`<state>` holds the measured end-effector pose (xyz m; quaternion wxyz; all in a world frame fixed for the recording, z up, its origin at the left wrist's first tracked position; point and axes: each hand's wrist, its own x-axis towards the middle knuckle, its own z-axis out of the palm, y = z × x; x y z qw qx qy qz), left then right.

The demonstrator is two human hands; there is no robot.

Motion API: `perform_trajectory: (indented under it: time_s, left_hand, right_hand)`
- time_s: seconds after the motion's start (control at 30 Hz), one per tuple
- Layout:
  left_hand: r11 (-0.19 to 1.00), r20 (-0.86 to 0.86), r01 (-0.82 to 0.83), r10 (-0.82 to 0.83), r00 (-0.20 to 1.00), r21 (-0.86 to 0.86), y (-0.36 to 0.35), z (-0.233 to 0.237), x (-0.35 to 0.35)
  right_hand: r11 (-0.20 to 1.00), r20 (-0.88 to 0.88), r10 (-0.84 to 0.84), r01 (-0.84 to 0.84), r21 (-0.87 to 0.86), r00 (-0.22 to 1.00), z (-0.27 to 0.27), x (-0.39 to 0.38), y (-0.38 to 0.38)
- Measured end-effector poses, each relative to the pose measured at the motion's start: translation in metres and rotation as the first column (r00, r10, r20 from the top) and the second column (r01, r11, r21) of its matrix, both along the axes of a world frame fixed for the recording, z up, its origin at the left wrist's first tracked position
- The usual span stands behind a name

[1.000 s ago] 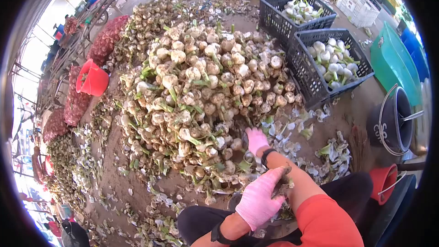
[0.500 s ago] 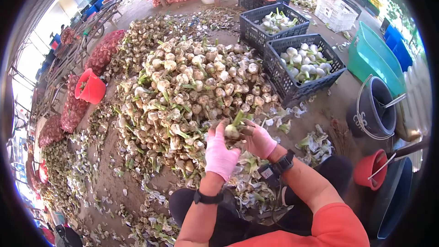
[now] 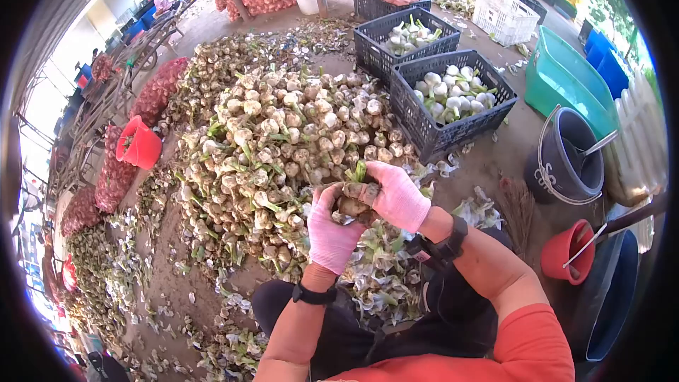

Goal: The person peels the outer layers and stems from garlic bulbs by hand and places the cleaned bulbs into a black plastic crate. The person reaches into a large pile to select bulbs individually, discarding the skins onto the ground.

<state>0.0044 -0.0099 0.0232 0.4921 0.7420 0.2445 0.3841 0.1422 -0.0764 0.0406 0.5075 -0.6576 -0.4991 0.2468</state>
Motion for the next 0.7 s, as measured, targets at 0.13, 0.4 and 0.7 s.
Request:
perform_trajectory:
  time_s: [0.13, 0.4, 0.7]
  left_hand:
    - [1.0, -0.094, 0.009, -0.009, 0.996, -0.001, 0.004, -0.003, 0.002]
    - [0.764, 0.244, 0.29, -0.177, 0.953, -0.577, 0.011, -0.012, 0.005]
    - [0.367, 0.547, 0.519, -0.033, 0.837, -0.772, 0.013, -0.018, 0.0]
  right_hand:
    - [0.998, 0.04, 0.063, -0.061, -0.028, 0.997, -0.004, 0.011, 0.001]
    - [0.987, -0.005, 0.134, -0.134, -0.089, 0.991, -0.001, 0.026, -0.003]
    - [0.978, -0.399, 0.103, -0.167, -0.129, 0.911, 0.01, 0.022, -0.006]
